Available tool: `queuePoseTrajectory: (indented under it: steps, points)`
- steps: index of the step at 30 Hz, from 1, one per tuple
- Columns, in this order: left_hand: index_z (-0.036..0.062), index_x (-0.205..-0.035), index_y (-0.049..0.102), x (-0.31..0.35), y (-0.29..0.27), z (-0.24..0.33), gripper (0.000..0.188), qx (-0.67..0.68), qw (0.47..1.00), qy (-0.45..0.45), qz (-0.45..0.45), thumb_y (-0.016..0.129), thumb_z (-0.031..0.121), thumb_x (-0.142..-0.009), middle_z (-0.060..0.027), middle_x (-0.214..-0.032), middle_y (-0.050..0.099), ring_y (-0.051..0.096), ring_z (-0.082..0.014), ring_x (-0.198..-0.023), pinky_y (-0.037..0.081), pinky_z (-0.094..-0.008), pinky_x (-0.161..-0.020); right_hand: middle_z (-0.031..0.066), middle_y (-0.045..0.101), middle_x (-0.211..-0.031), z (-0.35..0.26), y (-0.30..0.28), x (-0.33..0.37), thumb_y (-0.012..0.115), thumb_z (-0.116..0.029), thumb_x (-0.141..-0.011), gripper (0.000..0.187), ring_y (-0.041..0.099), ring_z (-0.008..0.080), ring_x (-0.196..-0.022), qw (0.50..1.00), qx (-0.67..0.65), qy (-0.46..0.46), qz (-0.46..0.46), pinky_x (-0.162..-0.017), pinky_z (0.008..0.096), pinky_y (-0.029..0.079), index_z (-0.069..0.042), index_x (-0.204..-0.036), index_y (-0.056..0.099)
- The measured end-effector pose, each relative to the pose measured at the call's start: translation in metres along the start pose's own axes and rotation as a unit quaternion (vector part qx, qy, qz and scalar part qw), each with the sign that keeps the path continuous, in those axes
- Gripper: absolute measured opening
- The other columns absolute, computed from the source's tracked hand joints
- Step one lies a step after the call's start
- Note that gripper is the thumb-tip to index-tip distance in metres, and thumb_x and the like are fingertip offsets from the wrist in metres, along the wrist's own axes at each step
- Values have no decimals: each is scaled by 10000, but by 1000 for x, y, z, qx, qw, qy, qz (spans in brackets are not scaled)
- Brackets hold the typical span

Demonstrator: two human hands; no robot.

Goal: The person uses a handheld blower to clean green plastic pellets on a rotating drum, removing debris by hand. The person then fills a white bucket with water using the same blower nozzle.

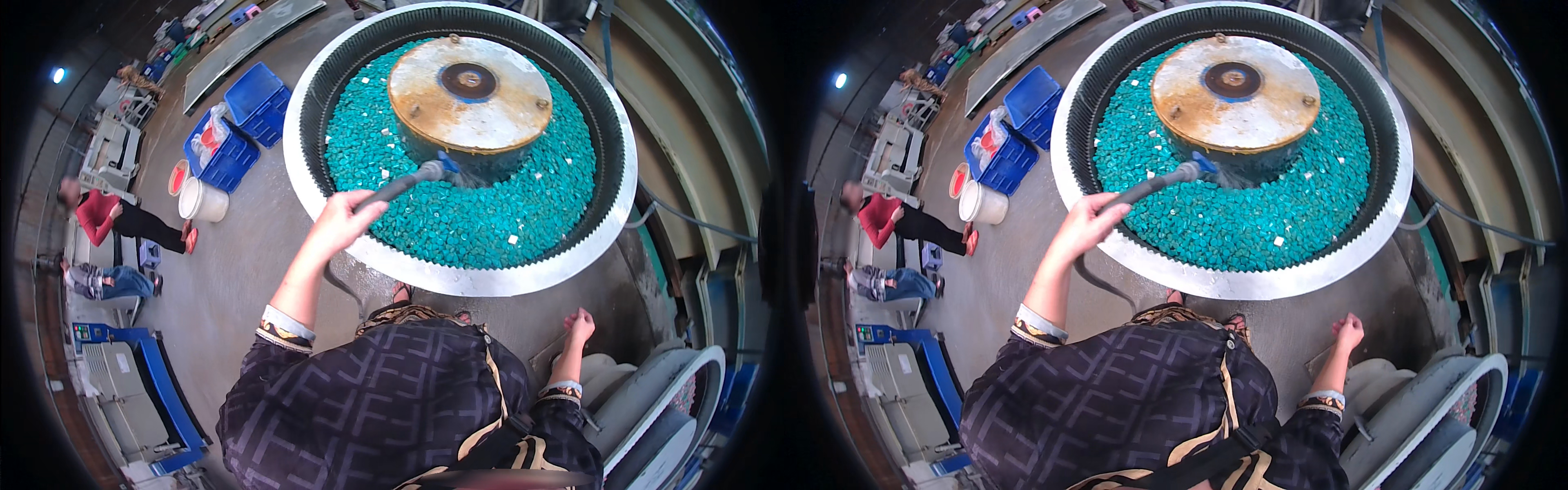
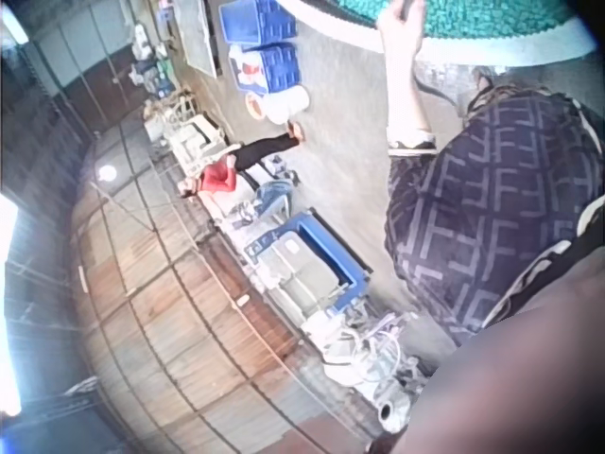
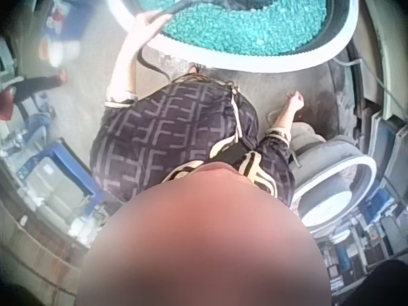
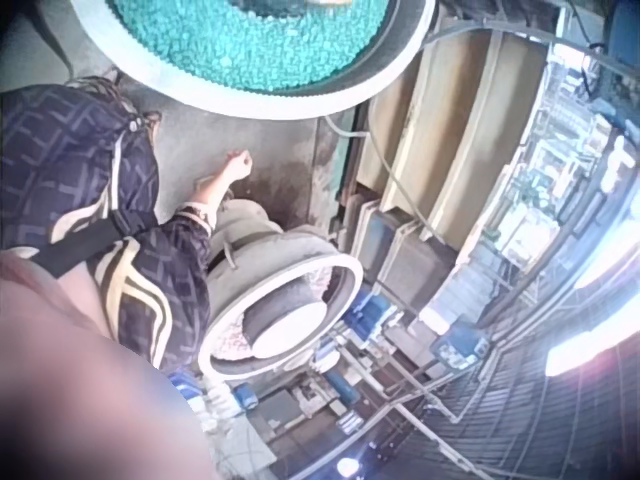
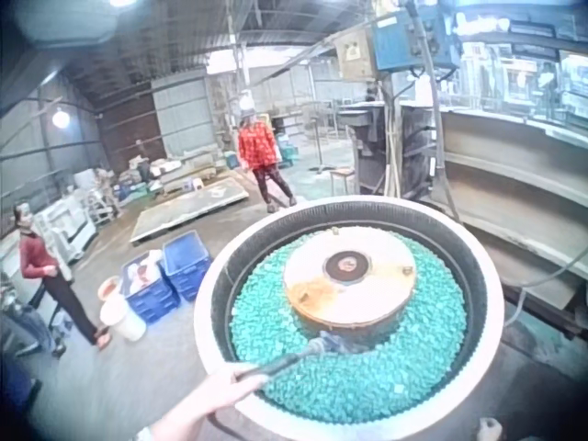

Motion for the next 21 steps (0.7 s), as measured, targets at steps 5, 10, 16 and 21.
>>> queuePoseTrajectory:
  steps: [5, 10, 16, 21]
  points:
    - [47, -792, 621, -37, -81, -42, 306, 14, 994, -25, 106, 598, 352, -806, 39, -503, 461, 432, -63, -429, 339, -231, -405, 69, 563, -656, 19, -2, 6, 515, -196, -858, 193, 548, 163, -469, 998, 52, 38, 9, -383, 267, 424, -34, -957, 547]
    - [47, -705, 567, -104, -150, -56, 331, 30, 983, -1, 179, 594, 359, -811, 11, -495, 454, 429, -77, -410, 348, -239, -390, 68, 562, -637, 24, 3, 14, 506, -198, -857, 203, 546, 167, -451, 993, 99, 59, 11, -365, 278, 419, -47, -992, 522]
    - [49, -704, 584, -178, -186, -71, 317, 122, 975, 46, 181, 606, 348, -807, 18, -528, 470, 428, -71, -437, 349, -234, -400, 82, 546, -623, 40, 6, 29, 467, -166, -864, 174, 515, 176, -416, 994, 81, 65, -26, -314, 278, 386, -56, -996, 496]
    - [70, -768, 616, -191, -218, -77, 253, 165, 970, 55, 167, 602, 316, -823, 42, -512, 439, 388, -38, -437, 306, -201, -395, 109, 565, -667, 31, 16, 75, 482, -152, -857, 203, 541, 187, -430, 984, 137, 107, -36, -324, 283, 424, -37, -1025, 486]
Point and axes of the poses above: each hand's wrist, its own x-axis away from the middle knuckle, its own y-axis out of the palm, z = x × y, the point moved 4 cm from there along -x, towards the middle knuckle
